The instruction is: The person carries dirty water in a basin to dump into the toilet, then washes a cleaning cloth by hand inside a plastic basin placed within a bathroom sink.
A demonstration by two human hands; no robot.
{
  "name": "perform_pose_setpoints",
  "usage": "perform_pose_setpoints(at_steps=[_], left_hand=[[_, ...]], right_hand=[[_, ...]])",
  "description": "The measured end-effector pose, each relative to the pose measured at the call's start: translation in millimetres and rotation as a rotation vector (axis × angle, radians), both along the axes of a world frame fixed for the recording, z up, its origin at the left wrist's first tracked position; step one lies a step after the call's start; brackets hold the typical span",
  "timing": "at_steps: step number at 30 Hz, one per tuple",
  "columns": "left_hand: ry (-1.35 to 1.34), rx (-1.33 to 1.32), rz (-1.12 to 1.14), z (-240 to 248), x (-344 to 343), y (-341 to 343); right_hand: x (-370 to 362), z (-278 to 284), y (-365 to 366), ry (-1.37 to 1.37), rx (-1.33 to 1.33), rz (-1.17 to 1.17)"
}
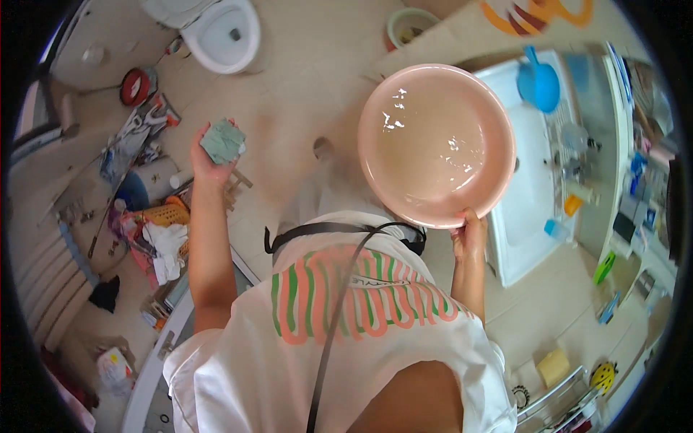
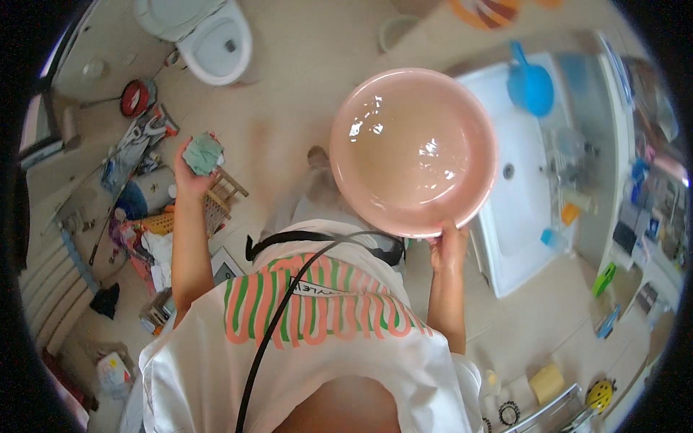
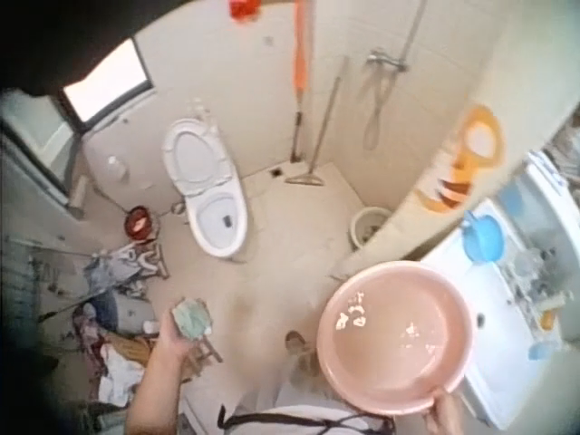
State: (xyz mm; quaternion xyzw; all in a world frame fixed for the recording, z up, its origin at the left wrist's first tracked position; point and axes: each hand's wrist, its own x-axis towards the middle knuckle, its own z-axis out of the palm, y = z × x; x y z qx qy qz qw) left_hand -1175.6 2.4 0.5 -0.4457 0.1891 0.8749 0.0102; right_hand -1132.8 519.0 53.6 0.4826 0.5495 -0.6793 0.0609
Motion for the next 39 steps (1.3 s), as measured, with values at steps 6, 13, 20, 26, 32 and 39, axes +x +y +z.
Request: perform_pose_setpoints(at_steps=[6, 13, 20, 26, 32, 39], left_hand=[[0.015, 0.013, 0.301, -2, 79, -81], [0.069, 0.031, 0.365, -19, 93, -117], [-0.251, -0.029, 0.572, -25, 105, -143], [-0.311, -0.035, 0.625, -41, 111, -186], [-0.431, 0.082, 0.681, -52, 83, -214], [-0.369, 0.193, 0.695, -55, 79, -236]], right_hand=[[-80, -47, -100, -0.004, -0.112, 0.293], [-197, -104, -223, 0.048, -0.310, 0.563], [-290, -150, -361, 0.071, -0.038, 0.639], [-357, -206, -449, 0.055, 0.044, 0.674], [-409, -250, -515, 0.069, 0.083, 0.670], [-438, -264, -566, 0.114, 0.387, 0.680]])
